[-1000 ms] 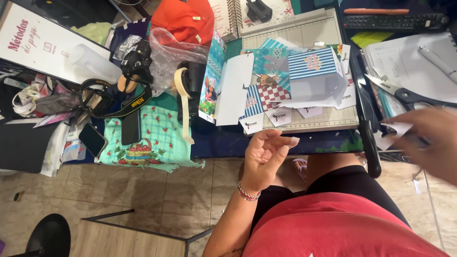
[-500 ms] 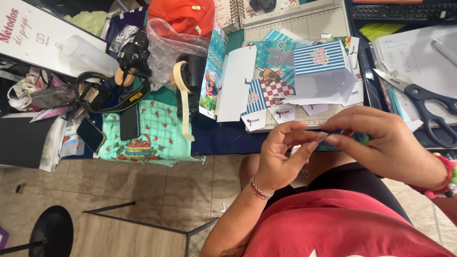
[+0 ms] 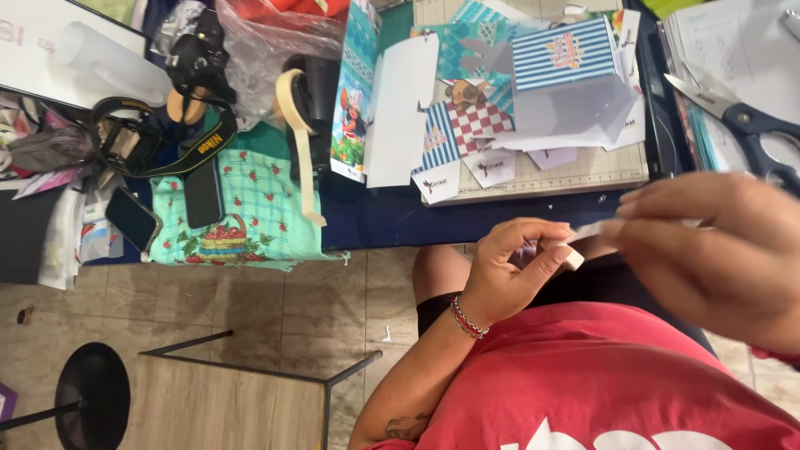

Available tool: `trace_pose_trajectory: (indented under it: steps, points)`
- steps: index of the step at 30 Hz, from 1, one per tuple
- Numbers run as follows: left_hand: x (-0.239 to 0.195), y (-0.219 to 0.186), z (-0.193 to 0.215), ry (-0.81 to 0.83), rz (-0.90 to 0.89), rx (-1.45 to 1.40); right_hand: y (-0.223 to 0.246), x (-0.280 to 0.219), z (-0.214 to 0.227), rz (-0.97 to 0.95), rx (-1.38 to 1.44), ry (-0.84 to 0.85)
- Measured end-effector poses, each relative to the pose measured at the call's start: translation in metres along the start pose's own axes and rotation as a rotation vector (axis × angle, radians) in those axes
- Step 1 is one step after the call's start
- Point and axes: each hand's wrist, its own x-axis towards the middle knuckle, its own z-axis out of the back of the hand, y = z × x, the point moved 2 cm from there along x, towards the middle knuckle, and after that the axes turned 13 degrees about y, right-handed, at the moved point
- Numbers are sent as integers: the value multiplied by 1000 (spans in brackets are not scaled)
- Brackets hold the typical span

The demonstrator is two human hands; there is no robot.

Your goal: Assembling small decorative paper boxes by folding templates and applying double-sided tape

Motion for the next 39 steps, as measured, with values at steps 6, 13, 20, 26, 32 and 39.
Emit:
trace_pose_trajectory:
  steps: [6, 13, 20, 26, 32, 39]
  points:
    - [9, -17, 9, 56, -8, -27, -30, 9, 8, -205, 124, 34]
    - [51, -37, 56, 15, -52, 166, -106, -37, -42, -360, 248, -241]
    - [88, -54, 79, 14, -180, 532, -125, -28, -64, -440, 477, -402]
    - [104, -73, 84, 8, -210, 536, -130, -11, -62, -532, 726, -412]
    - [109, -76, 88, -13, -187, 581, -135, -15, -58, -647, 625, -327]
    - [112, -48, 98, 11, -158, 729, -126, -4, -54, -597, 459, -109]
